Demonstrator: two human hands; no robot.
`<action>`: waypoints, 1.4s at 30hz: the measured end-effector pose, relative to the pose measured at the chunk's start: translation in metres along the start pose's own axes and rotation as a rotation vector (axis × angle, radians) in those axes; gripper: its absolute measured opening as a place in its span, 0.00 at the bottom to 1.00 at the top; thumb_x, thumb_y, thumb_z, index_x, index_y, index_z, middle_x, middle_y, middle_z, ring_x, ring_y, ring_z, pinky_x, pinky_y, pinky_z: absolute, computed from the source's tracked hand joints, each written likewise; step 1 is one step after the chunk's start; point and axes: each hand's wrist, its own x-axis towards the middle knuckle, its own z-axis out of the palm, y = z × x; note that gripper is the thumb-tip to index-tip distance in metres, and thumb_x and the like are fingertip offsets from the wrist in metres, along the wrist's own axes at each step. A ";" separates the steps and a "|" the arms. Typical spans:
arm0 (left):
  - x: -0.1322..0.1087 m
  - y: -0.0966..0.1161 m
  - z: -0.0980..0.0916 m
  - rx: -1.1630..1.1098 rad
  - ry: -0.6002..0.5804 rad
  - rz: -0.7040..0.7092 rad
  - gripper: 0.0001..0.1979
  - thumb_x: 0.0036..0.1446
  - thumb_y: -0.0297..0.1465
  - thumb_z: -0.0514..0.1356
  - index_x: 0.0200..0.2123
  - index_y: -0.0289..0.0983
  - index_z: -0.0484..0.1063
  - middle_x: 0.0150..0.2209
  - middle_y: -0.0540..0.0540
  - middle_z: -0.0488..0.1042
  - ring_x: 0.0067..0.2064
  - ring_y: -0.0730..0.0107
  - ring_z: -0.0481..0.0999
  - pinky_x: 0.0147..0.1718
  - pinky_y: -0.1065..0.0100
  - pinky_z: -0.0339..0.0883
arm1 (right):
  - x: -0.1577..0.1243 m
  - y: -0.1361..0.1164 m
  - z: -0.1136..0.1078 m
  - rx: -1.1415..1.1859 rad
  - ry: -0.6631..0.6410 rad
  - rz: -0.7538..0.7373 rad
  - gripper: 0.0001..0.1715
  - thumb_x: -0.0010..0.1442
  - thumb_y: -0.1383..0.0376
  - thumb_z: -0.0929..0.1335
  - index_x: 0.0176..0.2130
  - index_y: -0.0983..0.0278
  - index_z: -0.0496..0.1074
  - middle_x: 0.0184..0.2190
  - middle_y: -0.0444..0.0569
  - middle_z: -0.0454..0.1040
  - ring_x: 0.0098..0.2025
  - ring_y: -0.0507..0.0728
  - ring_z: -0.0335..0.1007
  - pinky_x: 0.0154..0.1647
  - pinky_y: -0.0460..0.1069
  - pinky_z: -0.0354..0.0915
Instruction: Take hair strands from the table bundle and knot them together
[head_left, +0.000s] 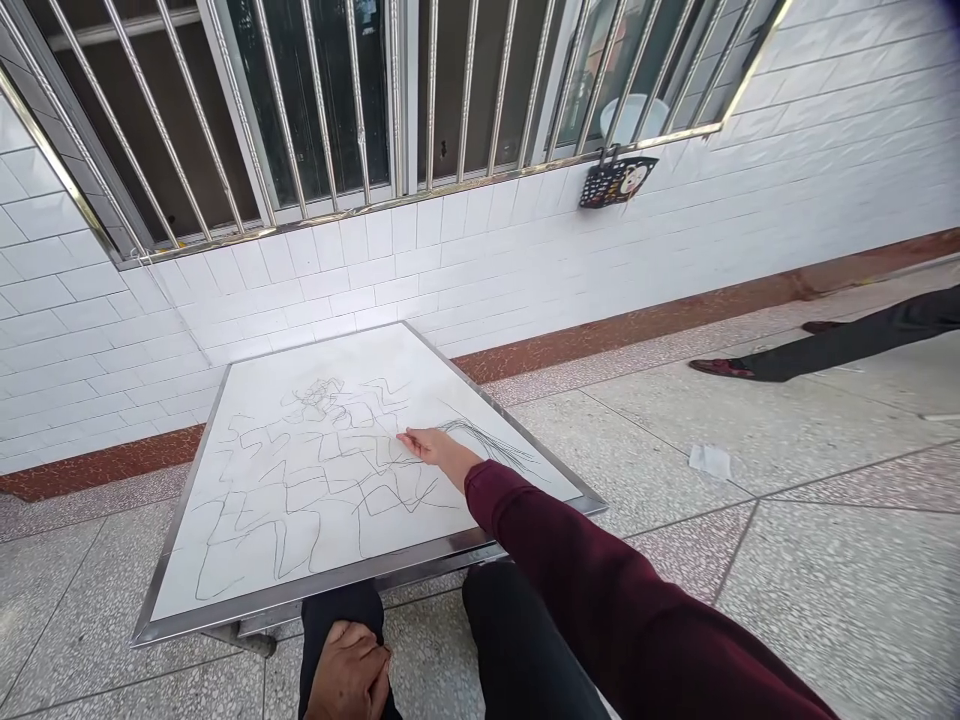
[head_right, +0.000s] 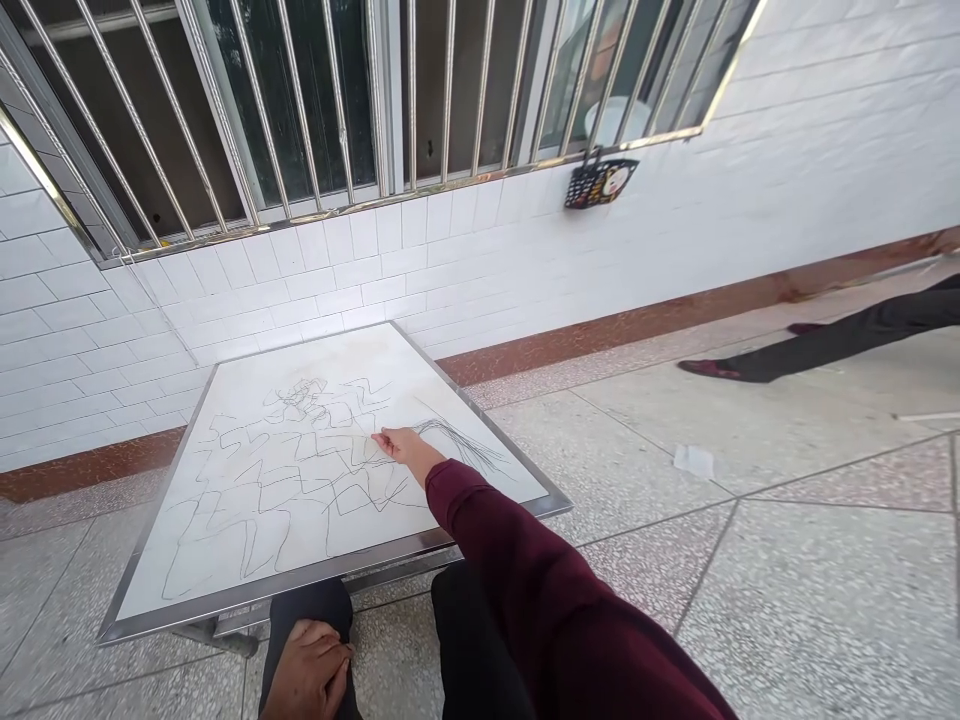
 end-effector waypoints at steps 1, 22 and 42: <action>0.001 0.001 -0.001 0.005 -0.005 0.000 0.10 0.58 0.24 0.53 0.33 0.39 0.73 0.27 0.46 0.74 0.34 0.64 0.73 0.36 0.61 0.61 | -0.005 -0.001 -0.003 -0.017 0.011 -0.018 0.17 0.66 0.59 0.66 0.53 0.63 0.69 0.52 0.53 0.70 0.47 0.57 0.71 0.47 0.57 0.71; 0.005 0.009 -0.027 0.043 -0.147 -0.042 0.12 0.62 0.23 0.54 0.41 0.38 0.76 0.35 0.45 0.79 0.42 0.61 0.75 0.45 0.57 0.62 | -0.150 0.087 -0.089 -0.900 0.419 -0.652 0.09 0.61 0.63 0.64 0.37 0.59 0.74 0.39 0.52 0.74 0.45 0.63 0.64 0.48 0.55 0.59; 0.002 0.006 -0.023 0.061 -0.111 -0.079 0.12 0.61 0.23 0.54 0.39 0.38 0.77 0.33 0.46 0.78 0.41 0.63 0.75 0.43 0.59 0.61 | -0.131 0.063 -0.084 -1.075 0.464 -0.474 0.06 0.64 0.67 0.61 0.34 0.62 0.65 0.37 0.53 0.69 0.41 0.60 0.66 0.36 0.51 0.59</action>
